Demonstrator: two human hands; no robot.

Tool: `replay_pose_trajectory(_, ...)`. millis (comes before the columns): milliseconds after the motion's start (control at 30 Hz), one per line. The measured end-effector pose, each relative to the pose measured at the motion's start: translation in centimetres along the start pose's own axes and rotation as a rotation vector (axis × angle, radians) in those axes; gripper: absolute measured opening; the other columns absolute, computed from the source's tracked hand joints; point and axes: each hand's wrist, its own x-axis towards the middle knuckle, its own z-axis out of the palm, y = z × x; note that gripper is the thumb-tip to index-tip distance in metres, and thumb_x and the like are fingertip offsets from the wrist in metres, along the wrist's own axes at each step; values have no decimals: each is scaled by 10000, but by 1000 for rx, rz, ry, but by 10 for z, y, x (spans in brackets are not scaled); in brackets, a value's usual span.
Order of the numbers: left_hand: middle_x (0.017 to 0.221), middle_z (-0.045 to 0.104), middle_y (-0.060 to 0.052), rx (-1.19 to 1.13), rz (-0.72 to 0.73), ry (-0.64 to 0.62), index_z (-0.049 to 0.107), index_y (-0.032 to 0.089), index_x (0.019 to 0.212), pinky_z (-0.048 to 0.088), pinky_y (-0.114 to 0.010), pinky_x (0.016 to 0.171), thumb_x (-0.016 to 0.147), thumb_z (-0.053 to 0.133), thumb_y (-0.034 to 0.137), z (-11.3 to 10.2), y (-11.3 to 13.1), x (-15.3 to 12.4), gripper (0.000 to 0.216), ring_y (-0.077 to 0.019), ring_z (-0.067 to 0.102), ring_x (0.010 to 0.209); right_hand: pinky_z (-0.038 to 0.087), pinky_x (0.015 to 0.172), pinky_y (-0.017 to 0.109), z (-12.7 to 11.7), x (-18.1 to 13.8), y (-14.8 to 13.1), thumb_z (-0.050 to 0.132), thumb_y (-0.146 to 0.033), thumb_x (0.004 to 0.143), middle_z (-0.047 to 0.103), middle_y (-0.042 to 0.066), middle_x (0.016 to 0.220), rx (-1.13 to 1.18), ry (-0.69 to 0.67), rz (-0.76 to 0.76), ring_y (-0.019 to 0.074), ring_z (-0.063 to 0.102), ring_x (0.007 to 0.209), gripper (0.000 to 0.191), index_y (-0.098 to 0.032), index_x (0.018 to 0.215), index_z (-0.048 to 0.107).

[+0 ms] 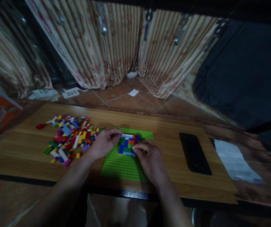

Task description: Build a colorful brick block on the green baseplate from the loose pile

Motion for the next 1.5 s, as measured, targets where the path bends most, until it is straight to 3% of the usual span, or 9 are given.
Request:
replay_pose_trajectory(500, 776, 723, -19, 86, 3, -30, 722, 180, 861, 482, -250, 641, 827, 523, 159, -2, 6, 0, 203, -164, 644, 697, 483, 832, 344, 5, 1, -2, 602, -266, 845, 630, 33, 971, -206, -5, -55, 179, 618, 880, 130, -248, 839, 731)
replay_pose_trajectory(900, 882, 740, -45, 199, -32, -56, 710, 150, 946, 517, -268, 742, 860, 501, 155, -2, 8, -2, 226, -166, 672, 770, 474, 800, 342, 9, 1, -8, 500, -172, 889, 632, 62, 935, -383, -32, -213, 199, 589, 868, 207, -206, 791, 680)
replay_pose_trajectory(1000, 887, 741, -45, 211, -18, -54, 709, 154, 951, 524, -268, 741, 862, 497, 153, -2, 8, -2, 230, -167, 676, 776, 478, 784, 330, 9, 2, -8, 540, -187, 857, 636, 45, 897, -307, -4, -150, 186, 601, 832, 166, -215, 781, 685)
replay_pose_trajectory(1167, 876, 740, -40, 219, -1, -47, 707, 159, 953, 530, -274, 761, 854, 501, 135, -1, 5, -1, 229, -168, 676, 780, 486, 769, 336, 12, 5, -7, 643, -248, 744, 651, 34, 876, -151, 78, 98, 184, 623, 784, 70, -213, 746, 703)
replay_pose_trajectory(1500, 844, 729, -49, 141, -14, -55, 699, 146, 928, 525, -283, 757, 841, 521, 118, -2, 6, -2, 200, -177, 673, 787, 455, 713, 343, 12, 12, 0, 712, -327, 619, 702, 31, 758, 89, 59, 363, 202, 625, 714, 180, -199, 746, 720)
